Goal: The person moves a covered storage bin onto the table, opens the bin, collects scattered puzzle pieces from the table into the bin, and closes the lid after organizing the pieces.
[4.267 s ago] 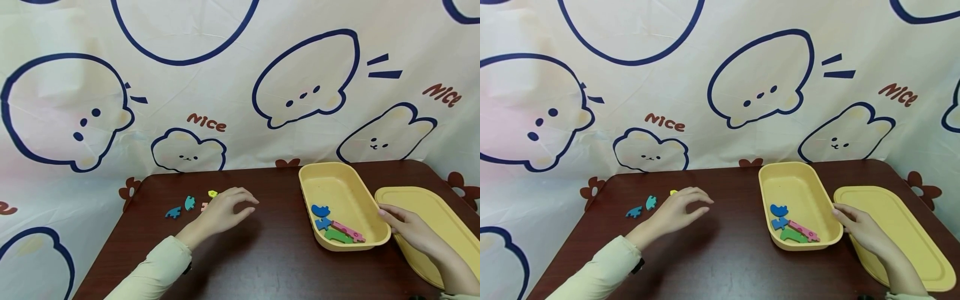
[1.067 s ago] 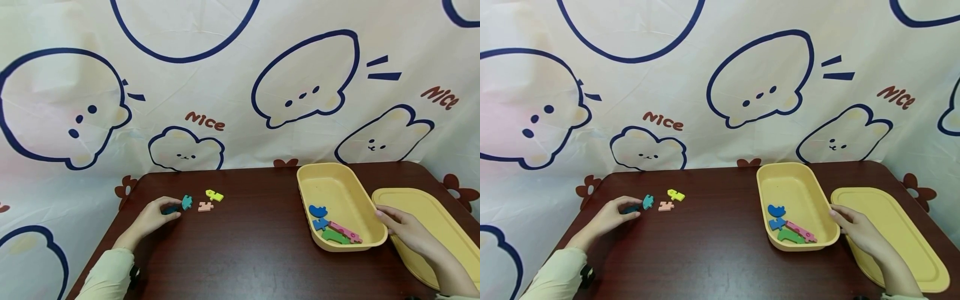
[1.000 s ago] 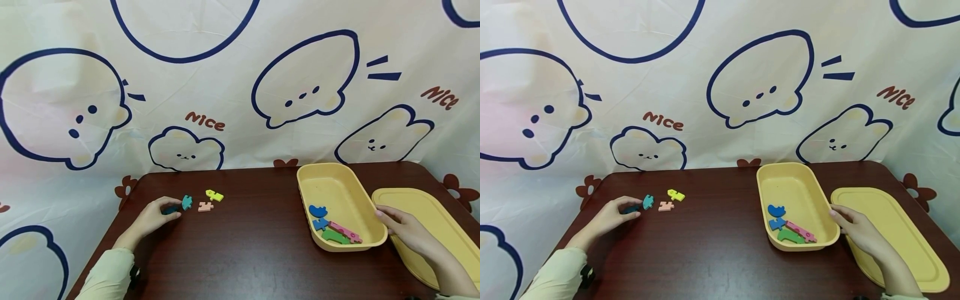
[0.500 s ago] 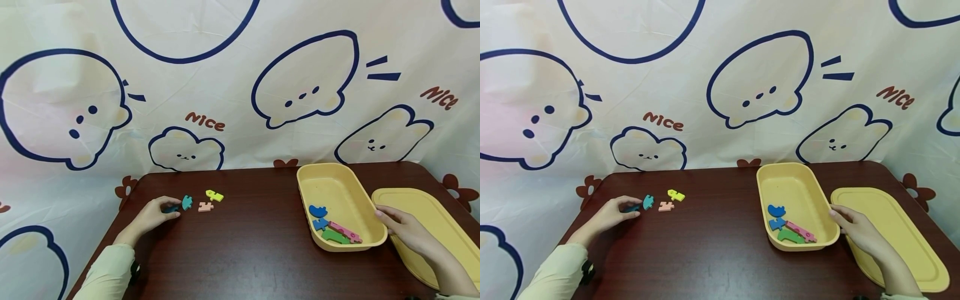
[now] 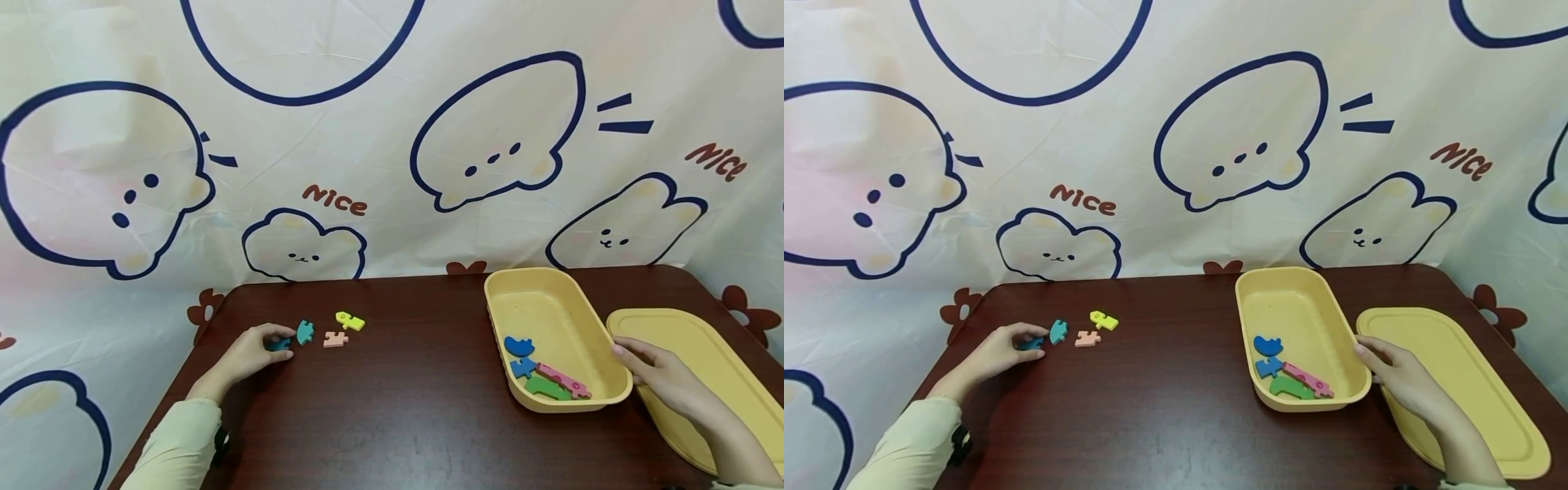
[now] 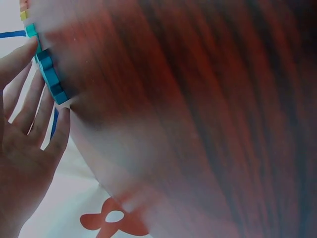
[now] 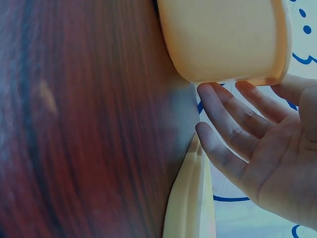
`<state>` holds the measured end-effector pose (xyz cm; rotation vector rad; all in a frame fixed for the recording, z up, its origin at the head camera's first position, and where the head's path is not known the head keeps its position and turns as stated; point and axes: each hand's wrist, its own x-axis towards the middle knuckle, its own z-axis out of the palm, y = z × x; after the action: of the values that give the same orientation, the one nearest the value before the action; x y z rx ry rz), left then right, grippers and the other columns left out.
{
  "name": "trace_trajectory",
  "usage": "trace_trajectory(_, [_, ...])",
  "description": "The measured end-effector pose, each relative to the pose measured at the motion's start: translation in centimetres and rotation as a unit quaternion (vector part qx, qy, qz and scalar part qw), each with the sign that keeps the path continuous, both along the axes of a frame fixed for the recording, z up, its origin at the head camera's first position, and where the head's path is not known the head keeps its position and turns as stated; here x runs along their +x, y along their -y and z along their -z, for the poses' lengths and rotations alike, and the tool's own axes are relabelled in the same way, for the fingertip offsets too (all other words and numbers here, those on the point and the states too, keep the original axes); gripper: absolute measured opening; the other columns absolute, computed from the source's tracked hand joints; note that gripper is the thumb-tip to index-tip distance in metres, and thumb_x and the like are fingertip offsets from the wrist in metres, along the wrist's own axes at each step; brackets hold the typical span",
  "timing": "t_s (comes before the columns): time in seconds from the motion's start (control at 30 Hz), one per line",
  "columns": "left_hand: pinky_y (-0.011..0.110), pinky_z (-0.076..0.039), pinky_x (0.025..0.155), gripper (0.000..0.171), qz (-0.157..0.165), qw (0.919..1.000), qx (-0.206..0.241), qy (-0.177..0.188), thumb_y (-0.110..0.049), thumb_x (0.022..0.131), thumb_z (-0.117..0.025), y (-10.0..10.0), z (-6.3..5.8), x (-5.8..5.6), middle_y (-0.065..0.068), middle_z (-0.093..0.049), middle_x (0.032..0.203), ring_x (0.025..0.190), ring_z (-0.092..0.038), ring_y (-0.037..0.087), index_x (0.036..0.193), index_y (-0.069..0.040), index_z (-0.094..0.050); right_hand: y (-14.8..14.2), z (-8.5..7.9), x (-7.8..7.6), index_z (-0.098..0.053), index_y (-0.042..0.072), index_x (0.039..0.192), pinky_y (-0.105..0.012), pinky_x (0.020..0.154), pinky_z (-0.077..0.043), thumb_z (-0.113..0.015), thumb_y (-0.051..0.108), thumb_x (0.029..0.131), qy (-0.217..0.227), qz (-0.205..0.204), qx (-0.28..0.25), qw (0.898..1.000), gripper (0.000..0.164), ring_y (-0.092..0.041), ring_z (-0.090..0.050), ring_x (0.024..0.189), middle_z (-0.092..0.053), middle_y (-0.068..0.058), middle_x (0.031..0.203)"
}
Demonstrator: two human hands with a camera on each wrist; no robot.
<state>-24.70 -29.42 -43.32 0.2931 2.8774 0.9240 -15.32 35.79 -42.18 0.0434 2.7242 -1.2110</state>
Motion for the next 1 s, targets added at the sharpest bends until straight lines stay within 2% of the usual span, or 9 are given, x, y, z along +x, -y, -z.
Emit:
trace_trajectory(0.3, [0.050,-0.049,0.086,0.036,-0.003,1.0000,-0.005,-0.001,-0.013,0.086,-0.078,0.25,0.17,0.05,0.011,-0.065,0.109,0.098,-0.058,0.028,0.120,-0.004,-0.069,0.02,0.01,-0.01,-0.033,-0.017,0.143,-0.026,0.068,-0.051,-0.038,0.034,0.109,-0.003,-0.002,0.002,1.000,0.062,-0.014,-0.066,0.083,-0.048,-0.040,0.132])
trace_trajectory(0.53, [0.049,-0.049,0.086,0.034,0.002,1.0000,-0.006,-0.003,-0.013,0.087,-0.077,0.15,0.11,0.17,0.012,-0.065,0.111,0.098,-0.058,0.028,0.118,-0.003,-0.069,-0.07,0.12,0.02,-0.034,-0.018,0.142,-0.026,0.068,-0.051,-0.038,0.033,0.109,-0.011,-0.004,-0.002,1.000,0.061,-0.010,-0.065,0.081,-0.049,-0.040,0.131])
trace_trajectory(1.0, [0.050,-0.051,0.086,0.034,0.001,1.0000,-0.006,-0.008,-0.013,0.088,-0.076,0.16,0.21,0.21,0.014,-0.065,0.113,0.100,-0.060,0.029,0.119,-0.003,-0.069,-0.04,0.03,-0.01,-0.033,-0.018,0.143,-0.026,0.068,-0.051,-0.038,0.034,0.109,-0.005,-0.003,-0.001,1.000,0.062,-0.011,-0.066,0.082,-0.047,-0.040,0.133])
